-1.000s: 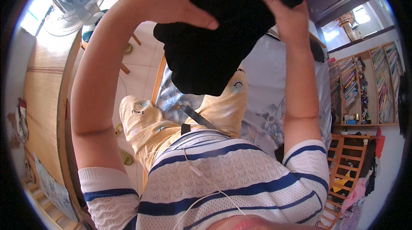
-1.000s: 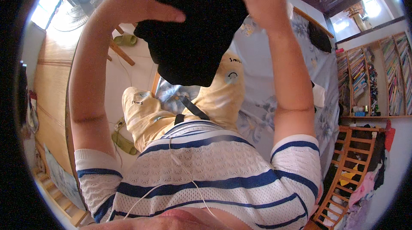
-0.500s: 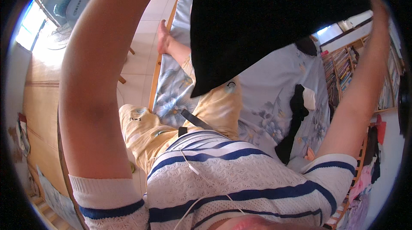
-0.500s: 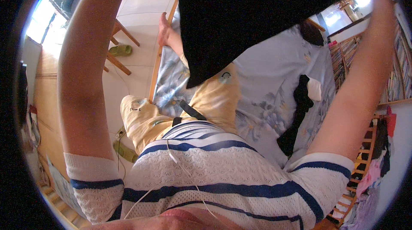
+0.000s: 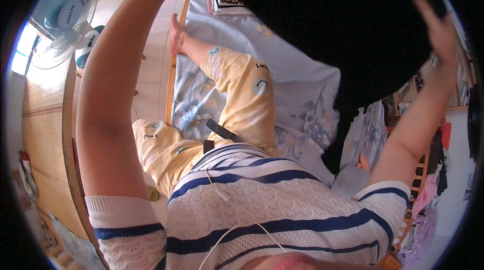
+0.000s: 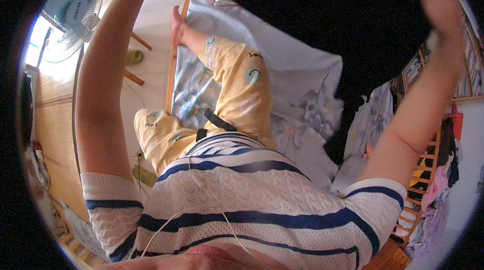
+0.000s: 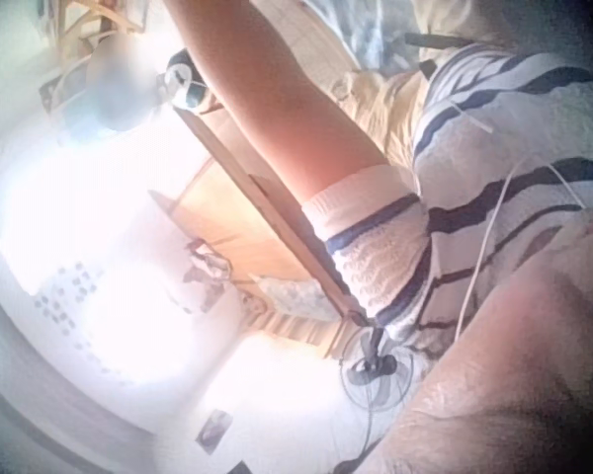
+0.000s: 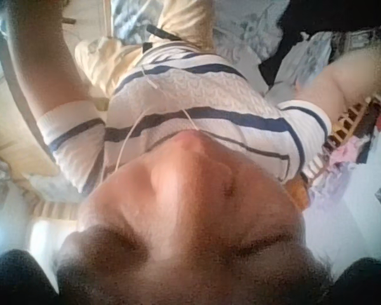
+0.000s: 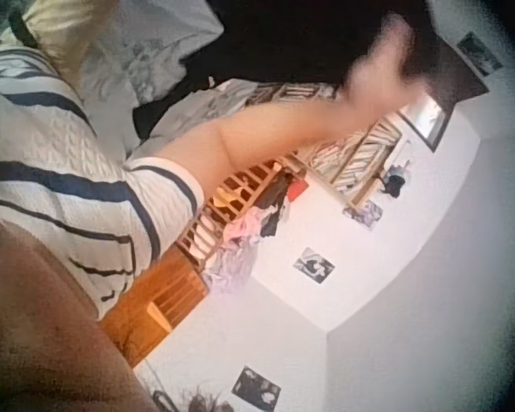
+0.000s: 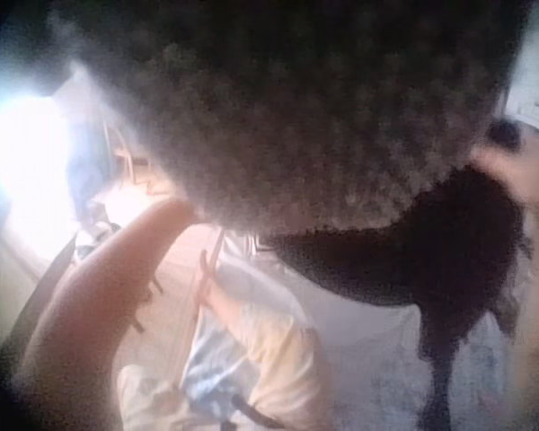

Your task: The person folds black socks and gray clothes by hand on a bed, placing them onto a stack.

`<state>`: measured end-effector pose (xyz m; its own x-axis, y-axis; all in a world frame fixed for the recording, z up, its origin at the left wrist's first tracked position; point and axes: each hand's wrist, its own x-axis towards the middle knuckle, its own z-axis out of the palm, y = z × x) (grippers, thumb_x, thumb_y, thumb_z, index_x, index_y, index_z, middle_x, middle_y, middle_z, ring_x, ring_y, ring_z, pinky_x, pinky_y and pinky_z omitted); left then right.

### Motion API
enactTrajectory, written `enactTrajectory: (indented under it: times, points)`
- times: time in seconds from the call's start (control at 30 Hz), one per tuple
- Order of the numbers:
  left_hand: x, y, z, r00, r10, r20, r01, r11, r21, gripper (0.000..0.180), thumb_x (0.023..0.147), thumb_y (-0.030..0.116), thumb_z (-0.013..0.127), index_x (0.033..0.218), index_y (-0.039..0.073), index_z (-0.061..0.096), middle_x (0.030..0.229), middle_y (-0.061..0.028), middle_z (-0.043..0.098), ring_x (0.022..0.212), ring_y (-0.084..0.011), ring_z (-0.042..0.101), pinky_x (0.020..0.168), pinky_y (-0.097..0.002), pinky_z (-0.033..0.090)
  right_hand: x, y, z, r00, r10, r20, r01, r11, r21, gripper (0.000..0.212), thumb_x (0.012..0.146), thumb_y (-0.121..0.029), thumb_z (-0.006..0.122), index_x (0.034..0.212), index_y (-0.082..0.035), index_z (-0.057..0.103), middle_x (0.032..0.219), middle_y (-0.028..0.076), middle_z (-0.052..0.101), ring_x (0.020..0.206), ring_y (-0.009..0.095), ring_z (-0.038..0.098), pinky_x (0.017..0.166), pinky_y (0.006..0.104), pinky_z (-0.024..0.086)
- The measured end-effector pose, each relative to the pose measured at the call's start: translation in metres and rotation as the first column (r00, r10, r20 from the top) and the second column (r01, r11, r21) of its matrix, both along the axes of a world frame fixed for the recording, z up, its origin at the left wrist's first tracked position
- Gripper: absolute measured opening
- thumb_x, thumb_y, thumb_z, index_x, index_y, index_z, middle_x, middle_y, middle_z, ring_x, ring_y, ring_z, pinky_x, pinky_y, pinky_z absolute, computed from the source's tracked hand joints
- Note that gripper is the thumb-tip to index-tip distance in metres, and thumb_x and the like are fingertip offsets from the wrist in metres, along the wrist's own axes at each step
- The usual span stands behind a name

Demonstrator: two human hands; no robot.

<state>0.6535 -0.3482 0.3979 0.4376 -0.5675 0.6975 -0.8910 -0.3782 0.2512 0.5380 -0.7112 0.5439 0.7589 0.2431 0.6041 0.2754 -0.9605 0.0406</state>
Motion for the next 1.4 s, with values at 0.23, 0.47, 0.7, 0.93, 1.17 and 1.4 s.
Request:
enactTrajectory:
  times: [0.23,0.47,0.7,0.93,1.17,1.4]
  points:
    - [-0.008,0.140,-0.225,0.768,0.575,-0.284,-0.503,0.815,0.289,0.036,0.077,0.001,0.058,0.112,0.003,0.055,0.113,-0.0150,0.057,0.110,-0.0316,0.052,0.092,-0.0393,0.041,-0.017,0.181,-0.229,0.517,0.642,-0.566,-0.257,0.747,0.613,0.042,0.077,-0.024,0.069,0.102,0.008,0.057,0.085,0.018,0.064,0.075,0.021,0.060,0.070,0.0316,0.047]
    - [-0.164,0.067,-0.197,0.520,-0.014,-0.854,-0.168,0.979,-0.118,0.086,0.061,0.002,0.074,0.135,0.010,0.032,0.129,-0.0112,0.045,0.123,-0.0232,0.038,0.103,-0.0363,0.029,-0.025,0.230,-0.325,0.267,0.831,-0.488,-0.178,0.540,0.822,0.031,0.077,-0.017,0.068,0.099,0.002,0.058,0.081,0.016,0.063,0.069,0.018,0.058,0.065,0.0292,0.046]
    - [-0.154,0.077,-0.217,0.451,0.055,-0.891,-0.313,0.944,-0.100,0.032,0.072,-0.007,0.065,0.102,0.002,0.057,0.088,-0.0007,0.061,0.082,-0.0083,0.055,0.076,-0.0244,0.046,-0.041,0.154,-0.355,0.624,0.678,-0.388,-0.149,0.590,0.793,0.039,0.073,-0.010,0.070,0.109,-0.003,0.055,0.094,0.011,0.061,0.084,0.021,0.060,0.074,0.0310,0.048]
    - [-0.131,0.100,-0.184,0.471,0.106,-0.876,-0.308,0.950,-0.050,0.027,0.072,-0.005,0.066,0.098,0.001,0.060,0.082,-0.0003,0.061,0.081,-0.0073,0.055,0.076,-0.0227,0.045,-0.084,0.080,-0.439,0.875,0.236,-0.422,-0.025,0.893,0.449,0.042,0.074,-0.022,0.068,0.109,-0.003,0.054,0.104,0.016,0.059,0.098,0.033,0.055,0.084,0.0355,0.044]
    - [-0.084,0.084,-0.120,0.434,0.513,-0.741,-0.369,0.851,0.373,0.031,0.079,0.023,0.068,0.104,0.005,0.062,0.075,-0.0006,0.061,0.063,-0.0076,0.053,0.057,-0.0222,0.043,-0.019,0.040,-0.430,0.933,-0.005,-0.360,0.197,0.845,0.498,0.016,0.085,-0.018,0.056,0.091,-0.004,0.057,0.081,0.018,0.062,0.076,0.035,0.060,0.065,0.0401,0.046]
    - [-0.026,0.108,-0.016,0.698,0.143,-0.702,-0.246,0.968,-0.047,0.046,0.078,0.017,0.068,0.118,0.001,0.050,0.119,-0.0136,0.053,0.106,-0.0232,0.053,0.088,-0.0376,0.046,0.090,-0.030,-0.190,0.951,0.067,0.302,-0.073,0.997,0.008,0.023,0.085,-0.028,0.061,0.102,-0.013,0.063,0.092,0.010,0.065,0.083,0.026,0.063,0.071,0.0327,0.049]
